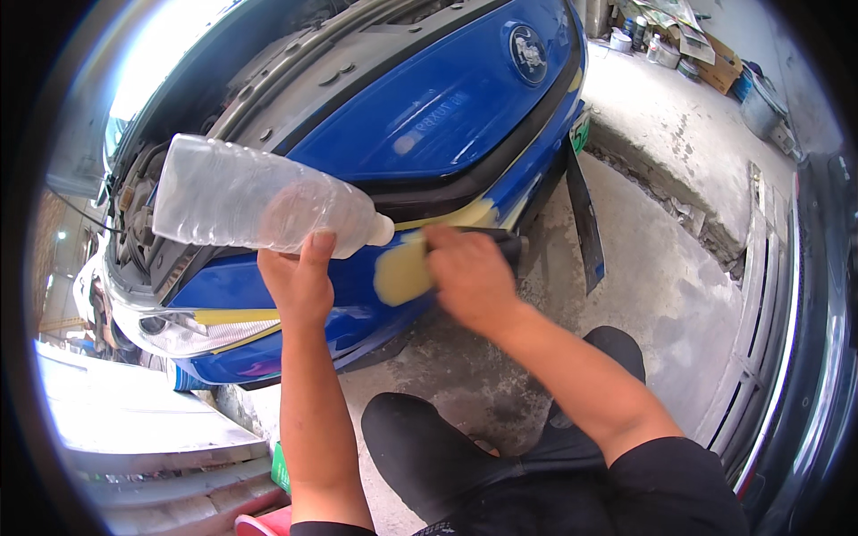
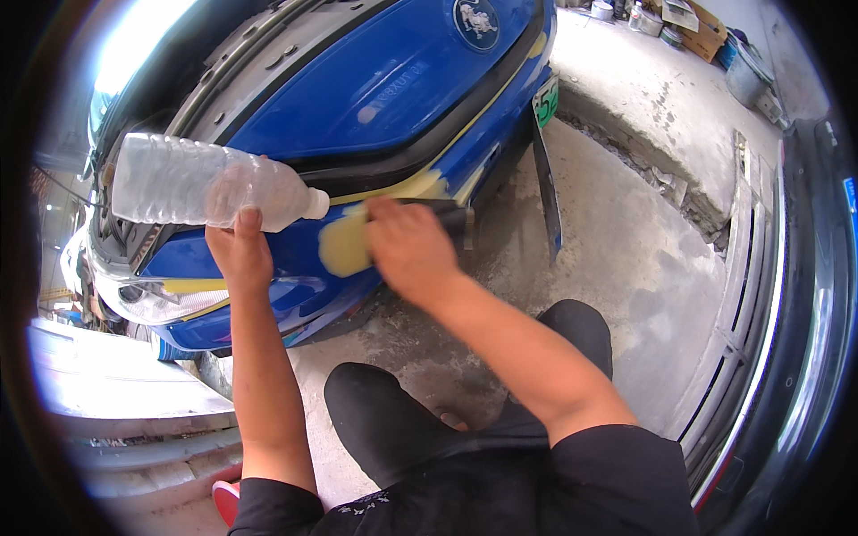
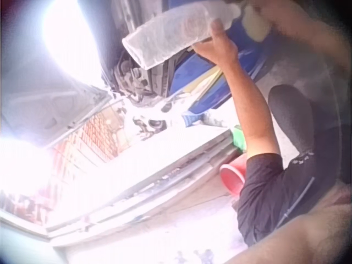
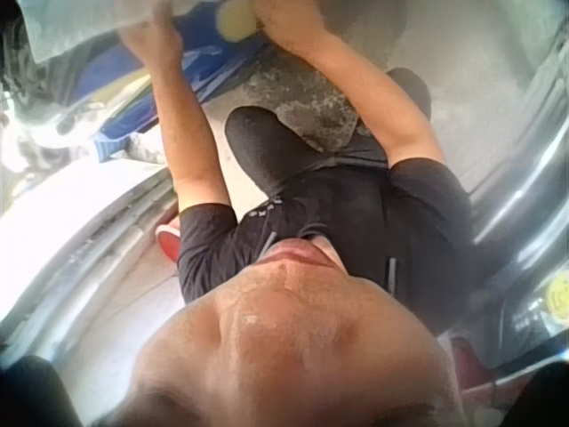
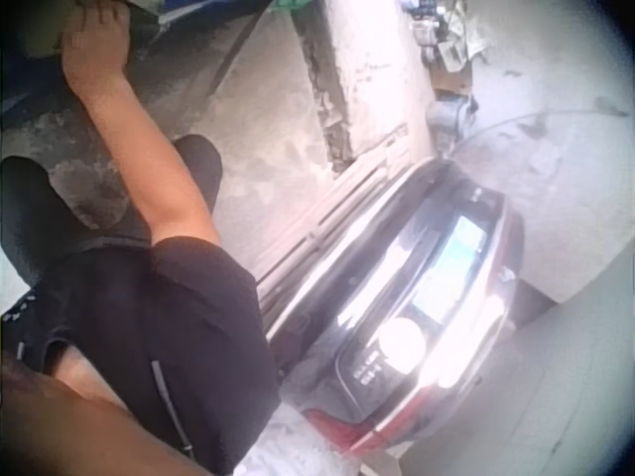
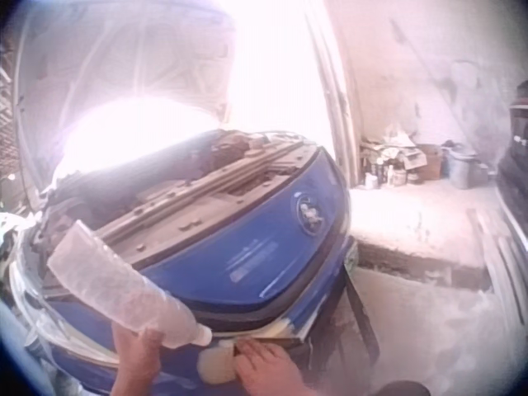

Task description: The person applies a liquid from a bottle onto a car bumper and sands the surface with a sanding block.

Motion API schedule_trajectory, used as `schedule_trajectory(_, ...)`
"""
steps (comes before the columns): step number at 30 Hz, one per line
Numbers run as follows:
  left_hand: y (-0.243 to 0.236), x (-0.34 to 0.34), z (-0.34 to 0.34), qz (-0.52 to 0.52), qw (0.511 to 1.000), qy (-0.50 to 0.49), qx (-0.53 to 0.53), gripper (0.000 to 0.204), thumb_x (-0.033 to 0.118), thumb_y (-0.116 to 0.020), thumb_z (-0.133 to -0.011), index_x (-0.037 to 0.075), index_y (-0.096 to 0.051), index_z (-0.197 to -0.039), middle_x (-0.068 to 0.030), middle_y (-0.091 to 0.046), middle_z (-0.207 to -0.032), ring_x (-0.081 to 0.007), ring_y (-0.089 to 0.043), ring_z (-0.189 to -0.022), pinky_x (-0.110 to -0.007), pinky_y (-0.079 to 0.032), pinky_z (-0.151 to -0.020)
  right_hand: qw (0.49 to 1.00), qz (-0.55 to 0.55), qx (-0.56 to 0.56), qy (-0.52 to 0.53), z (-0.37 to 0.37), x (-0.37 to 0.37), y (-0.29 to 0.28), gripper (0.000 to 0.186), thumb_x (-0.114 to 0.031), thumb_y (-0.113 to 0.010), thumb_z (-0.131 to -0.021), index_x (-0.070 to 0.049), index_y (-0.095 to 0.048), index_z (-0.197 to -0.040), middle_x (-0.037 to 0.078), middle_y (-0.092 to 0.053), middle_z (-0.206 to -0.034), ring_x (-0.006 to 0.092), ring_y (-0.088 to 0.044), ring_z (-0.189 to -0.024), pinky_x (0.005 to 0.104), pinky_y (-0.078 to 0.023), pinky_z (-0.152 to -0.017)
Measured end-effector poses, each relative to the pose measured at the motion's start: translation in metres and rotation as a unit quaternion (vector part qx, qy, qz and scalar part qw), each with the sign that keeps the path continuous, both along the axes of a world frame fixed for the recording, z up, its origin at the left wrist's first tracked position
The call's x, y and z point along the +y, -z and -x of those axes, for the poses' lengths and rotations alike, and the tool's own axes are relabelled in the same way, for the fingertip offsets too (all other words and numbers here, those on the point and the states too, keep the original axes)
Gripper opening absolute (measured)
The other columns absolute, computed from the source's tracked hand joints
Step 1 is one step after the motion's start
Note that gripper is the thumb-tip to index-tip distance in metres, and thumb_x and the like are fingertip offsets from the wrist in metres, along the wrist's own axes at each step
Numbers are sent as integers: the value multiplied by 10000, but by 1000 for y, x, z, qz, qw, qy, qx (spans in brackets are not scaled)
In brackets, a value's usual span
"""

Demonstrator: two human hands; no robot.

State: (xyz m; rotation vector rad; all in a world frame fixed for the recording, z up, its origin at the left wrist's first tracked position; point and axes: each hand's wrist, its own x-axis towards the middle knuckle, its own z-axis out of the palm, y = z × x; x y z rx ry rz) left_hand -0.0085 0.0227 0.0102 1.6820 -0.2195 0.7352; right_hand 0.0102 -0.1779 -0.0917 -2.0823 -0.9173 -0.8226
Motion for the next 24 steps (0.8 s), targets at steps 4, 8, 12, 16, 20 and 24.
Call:
schedule_trajectory(4,-1,-1,2,-49,998,-11,39,838,520,-743,-784,-58,-446,-1314,-236,-569,-1262,-310,-553,-1185,-422,-402,-1048,999,-18,-39,-20,22,40,-27,92,-148,-525,-802,-70,-542,-847,171,-605,-1233,318,-566,-1171,425,-420,-944)
schedule_trajectory(8,2,1,0,-23,1000,1,2,651,396,-774,-789,-39,-554,-1222,-122,-636,-1118,-214,-599,-1034,-347,-451,-930,999,-3,-21,27,0,-1,16,174,-78,-585,-733,-67,-535,-900,160,-582,-1285,283,-549,-1218,427,-417,-962)
schedule_trajectory(12,3,2,0,-13,1000,-5,7,661,411,-779,-782,-35,-552,-1215,-116,-633,-1109,-206,-596,-1020,-341,-450,-919,985,148,-83,40,-43,-66,35,94,-123,-535,-811,-91,-547,-898,97,-595,-1292,220,-552,-1220,401,-425,-963)
schedule_trajectory(16,-1,1,1,-37,999,-9,38,758,473,-761,-784,-41,-496,-1275,-167,-598,-1204,-250,-571,-1119,-389,-414,-1005,975,183,-106,65,-66,-90,38,145,-53,-570,-737,-58,-532,-877,123,-569,-1324,262,-532,-1248,409,-421,-989)
schedule_trajectory(20,-3,2,1,-43,998,-7,36,793,510,-748,-787,-42,-487,-1292,-186,-589,-1241,-272,-562,-1163,-409,-402,-1039,991,99,-51,75,-22,-40,41,154,-124,-548,-800,-26,-563,-918,236,-575,-1276,343,-552,-1211,429,-421,-987)
schedule_trajectory(24,2,10,1,-54,998,-9,26,786,490,-743,-799,-50,-472,-1301,-195,-590,-1234,-282,-568,-1155,-412,-408,-1036,996,-70,-7,47,31,46,14,227,-134,-538,-807,30,-569,-961,318,-528,-1293,421,-519,-1228,494,-403,-1008)
